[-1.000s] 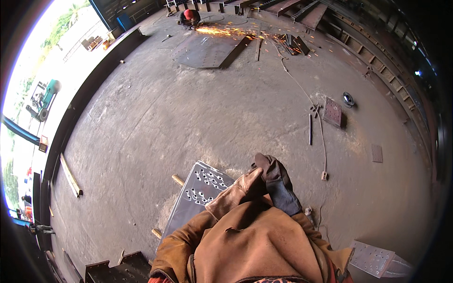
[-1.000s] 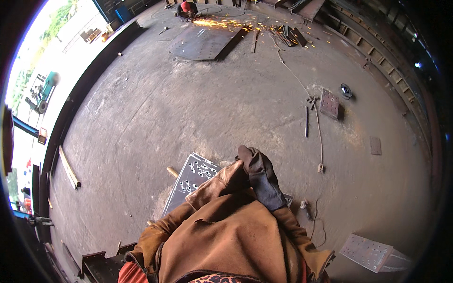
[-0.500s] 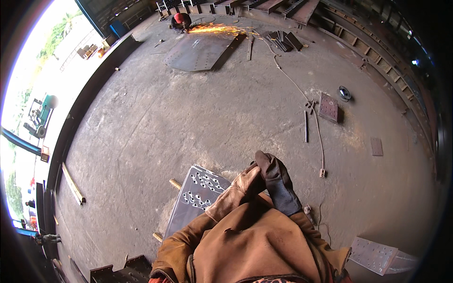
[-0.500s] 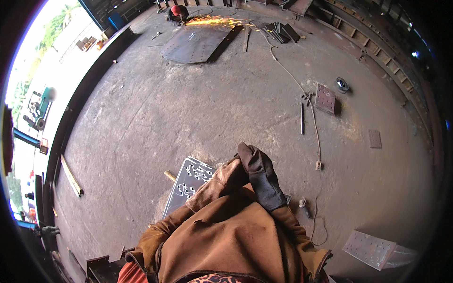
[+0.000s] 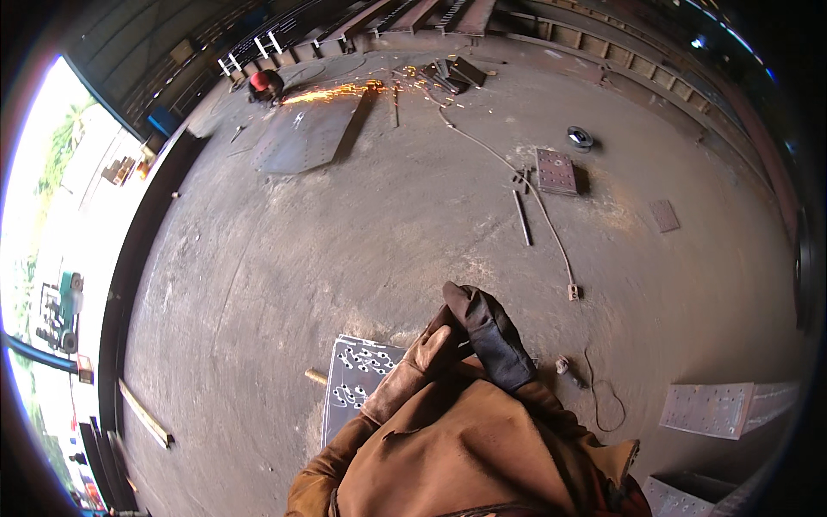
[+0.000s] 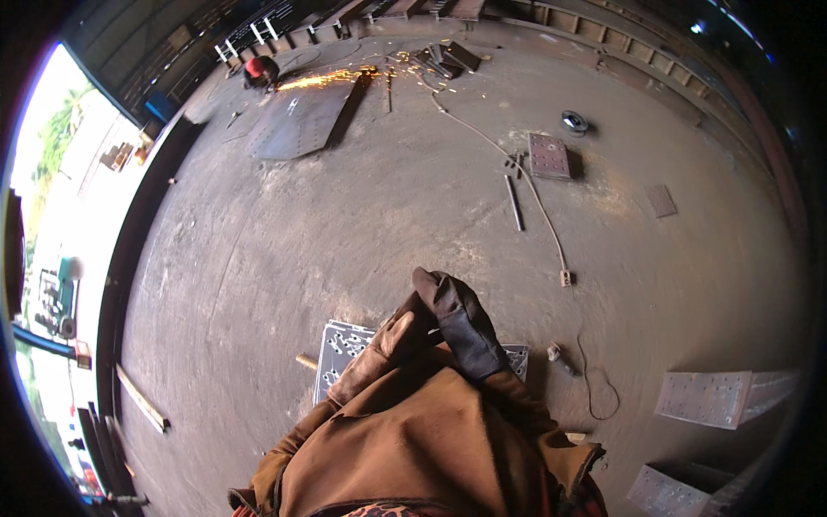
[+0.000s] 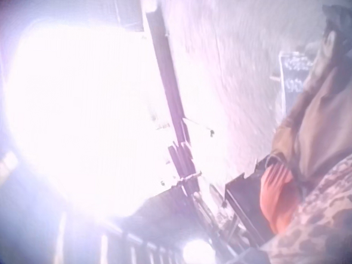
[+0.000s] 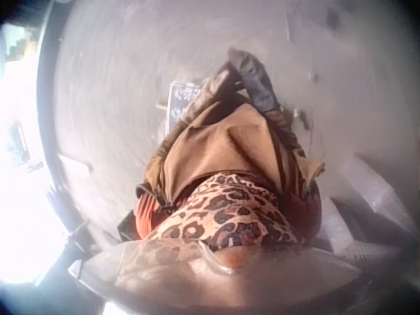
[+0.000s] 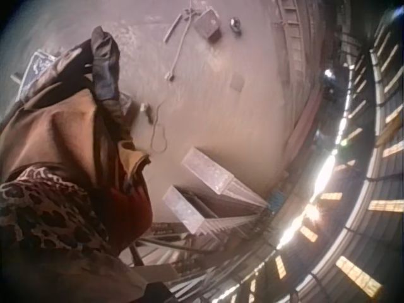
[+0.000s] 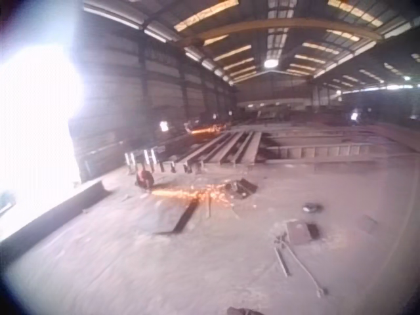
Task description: The person picks up a hammer and a metal punch, then repeatedly strikes the punch against a perforated metal sheet resting on wooden blocks to drive the punch through the holes. The person continues this hammering action across multiple holes on the sheet.
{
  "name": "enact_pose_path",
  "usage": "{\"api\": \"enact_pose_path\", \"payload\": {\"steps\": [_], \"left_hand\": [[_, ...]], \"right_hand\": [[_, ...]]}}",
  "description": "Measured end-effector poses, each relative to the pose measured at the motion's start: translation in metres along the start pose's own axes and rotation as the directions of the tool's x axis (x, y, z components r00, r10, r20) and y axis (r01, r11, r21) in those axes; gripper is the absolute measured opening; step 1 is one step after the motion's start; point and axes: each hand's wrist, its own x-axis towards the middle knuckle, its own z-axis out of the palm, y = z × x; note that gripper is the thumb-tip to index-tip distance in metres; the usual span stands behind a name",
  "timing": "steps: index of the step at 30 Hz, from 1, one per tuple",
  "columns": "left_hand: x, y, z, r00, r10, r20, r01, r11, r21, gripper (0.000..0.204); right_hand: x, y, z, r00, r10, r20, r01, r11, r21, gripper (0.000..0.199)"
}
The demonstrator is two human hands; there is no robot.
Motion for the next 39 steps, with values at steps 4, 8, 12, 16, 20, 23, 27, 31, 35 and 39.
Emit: {"api": "enact_pose_path", "payload": {"steps": [4,8,12,16,20,23,27,31,35,39], "left_hand": [[0.015,0.003,0.006,0.999,0.024,0.028,-0.025,0.999,0.024,0.034],[0.031,0.009,0.003,0.997,0.063,0.044,-0.066,0.996,0.062,0.034],[0.046,0.020,-0.006,0.991,0.126,0.046,-0.131,0.980,0.152,0.034],[0.077,0.035,-0.010,0.953,0.296,0.060,-0.292,0.854,0.431,0.034],[0.085,0.052,-0.013,0.982,0.154,-0.109,-0.105,0.927,0.360,0.034],[0.072,0.052,-0.004,0.979,0.012,-0.204,0.033,0.976,0.214,0.035],[0.055,0.027,0.030,0.980,-0.067,-0.186,0.087,0.991,0.102,0.037],[0.031,0.004,0.043,0.959,-0.170,-0.229,0.192,0.978,0.079,0.039],[0.015,-0.013,0.053,0.929,-0.248,-0.276,0.289,0.950,0.118,0.040],[-0.006,-0.041,0.042,0.891,-0.288,-0.351,0.408,0.847,0.339,0.042]], "right_hand": [[-0.006,-0.014,-0.011,0.999,0.015,-0.046,-0.014,0.999,0.029,0.061],[-0.006,-0.030,-0.019,0.996,0.024,-0.090,-0.022,0.999,0.034,0.063],[0.023,0.004,-0.035,0.984,-0.080,-0.158,0.077,0.997,-0.023,0.050],[0.080,0.062,-0.087,0.882,-0.406,-0.238,0.430,0.901,0.057,0.030],[0.055,0.053,-0.047,0.653,-0.639,0.407,0.696,0.718,0.010,0.018],[-0.040,-0.040,0.024,0.720,-0.355,0.597,0.440,0.898,0.004,0.025],[-0.060,-0.049,0.017,0.684,-0.364,0.632,0.441,0.897,0.039,0.030],[-0.062,-0.042,0.005,0.661,-0.384,0.645,0.461,0.886,0.055,0.034],[-0.068,-0.036,-0.019,0.693,-0.368,0.620,0.456,0.890,0.019,0.039],[-0.065,-0.015,-0.081,0.801,-0.290,0.523,0.408,0.905,-0.123,0.042]]}}
